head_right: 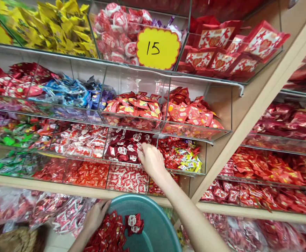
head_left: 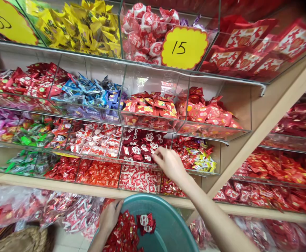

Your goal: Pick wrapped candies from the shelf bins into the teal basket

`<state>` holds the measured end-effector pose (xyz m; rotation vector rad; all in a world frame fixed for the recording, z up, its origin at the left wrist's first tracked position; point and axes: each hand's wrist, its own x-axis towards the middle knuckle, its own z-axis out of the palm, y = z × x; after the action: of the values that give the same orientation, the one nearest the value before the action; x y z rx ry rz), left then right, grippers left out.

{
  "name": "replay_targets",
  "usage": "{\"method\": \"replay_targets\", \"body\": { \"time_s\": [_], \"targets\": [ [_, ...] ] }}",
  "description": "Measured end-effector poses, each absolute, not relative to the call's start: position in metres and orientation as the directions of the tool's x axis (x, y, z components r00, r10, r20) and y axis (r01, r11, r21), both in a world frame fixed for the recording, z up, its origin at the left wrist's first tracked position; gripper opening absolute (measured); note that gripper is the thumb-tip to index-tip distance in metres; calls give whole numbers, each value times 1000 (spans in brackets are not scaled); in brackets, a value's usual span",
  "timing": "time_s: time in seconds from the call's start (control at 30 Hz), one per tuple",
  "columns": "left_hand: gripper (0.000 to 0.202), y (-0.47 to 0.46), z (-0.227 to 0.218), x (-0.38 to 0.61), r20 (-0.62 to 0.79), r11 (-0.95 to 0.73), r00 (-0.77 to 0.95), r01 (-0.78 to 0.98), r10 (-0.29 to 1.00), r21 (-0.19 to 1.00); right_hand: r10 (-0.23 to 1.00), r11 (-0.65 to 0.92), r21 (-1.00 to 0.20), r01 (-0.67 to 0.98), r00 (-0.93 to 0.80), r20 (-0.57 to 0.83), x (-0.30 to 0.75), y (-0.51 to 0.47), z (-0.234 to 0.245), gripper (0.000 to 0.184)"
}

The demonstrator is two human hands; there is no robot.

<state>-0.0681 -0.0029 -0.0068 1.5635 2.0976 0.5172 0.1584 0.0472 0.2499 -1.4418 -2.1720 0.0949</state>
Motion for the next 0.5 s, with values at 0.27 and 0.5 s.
{"method": "replay_targets", "body": {
  "time_s": [0.27,0.5],
  "targets": [
    [52,-2,-15,-71,-154,260,-210,757,965,599,880,377,-136,916,-309,360,139,113,272,42],
    [52,-1,-12,-69,-169,277,-219,760,961,587,918,354,-143,924,-314,240,128,138,278,47]
  ]
}}
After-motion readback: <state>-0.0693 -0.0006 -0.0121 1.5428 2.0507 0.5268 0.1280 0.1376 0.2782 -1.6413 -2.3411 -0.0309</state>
